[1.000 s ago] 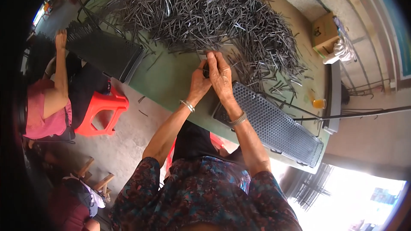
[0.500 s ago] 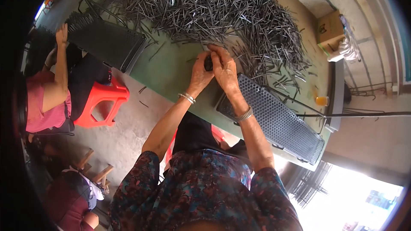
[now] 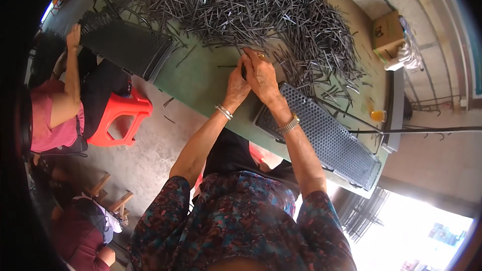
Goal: Inserting small metal hooks individually into a perforated metal grid for assembly.
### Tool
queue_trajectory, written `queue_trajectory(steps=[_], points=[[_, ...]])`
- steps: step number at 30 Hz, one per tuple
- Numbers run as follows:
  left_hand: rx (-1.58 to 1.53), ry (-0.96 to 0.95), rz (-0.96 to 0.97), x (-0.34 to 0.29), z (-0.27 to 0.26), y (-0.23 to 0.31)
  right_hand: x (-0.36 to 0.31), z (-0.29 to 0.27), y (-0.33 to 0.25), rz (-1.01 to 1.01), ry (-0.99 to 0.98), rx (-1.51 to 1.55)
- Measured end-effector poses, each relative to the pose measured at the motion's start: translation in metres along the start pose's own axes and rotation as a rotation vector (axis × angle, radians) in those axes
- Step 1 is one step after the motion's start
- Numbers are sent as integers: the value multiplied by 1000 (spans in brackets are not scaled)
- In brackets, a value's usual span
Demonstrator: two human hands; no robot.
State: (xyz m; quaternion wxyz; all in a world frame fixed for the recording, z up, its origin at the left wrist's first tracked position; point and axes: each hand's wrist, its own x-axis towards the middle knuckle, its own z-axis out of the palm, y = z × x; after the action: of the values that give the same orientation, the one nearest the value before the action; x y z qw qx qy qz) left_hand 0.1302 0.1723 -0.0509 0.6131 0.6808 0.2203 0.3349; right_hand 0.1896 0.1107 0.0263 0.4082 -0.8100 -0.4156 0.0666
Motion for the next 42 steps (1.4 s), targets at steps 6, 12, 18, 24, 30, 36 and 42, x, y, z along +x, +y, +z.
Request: queue_trajectory(steps=[6, 12, 18, 24, 30, 36, 42], points=[[185, -90, 60, -4, 4, -35, 10, 5, -15, -296, 59, -596], [666, 101, 582, -3, 21, -75, 22, 22, -14, -241, -293, -791], [-7, 33, 314, 0, 13, -22, 16, -10, -26, -330, 175, -464], [-21, -10, -35, -3, 4, -5, -30, -117, -29, 179, 174, 271], [80, 9, 69, -15, 3, -7, -75, -154, -24, 422, 248, 351], [-472, -5, -461, 0, -8, 12, -87, -134, 3, 316, 376, 173], [-903, -223, -683, -29, -13, 48, -83, -118, 18, 71, 413, -245]])
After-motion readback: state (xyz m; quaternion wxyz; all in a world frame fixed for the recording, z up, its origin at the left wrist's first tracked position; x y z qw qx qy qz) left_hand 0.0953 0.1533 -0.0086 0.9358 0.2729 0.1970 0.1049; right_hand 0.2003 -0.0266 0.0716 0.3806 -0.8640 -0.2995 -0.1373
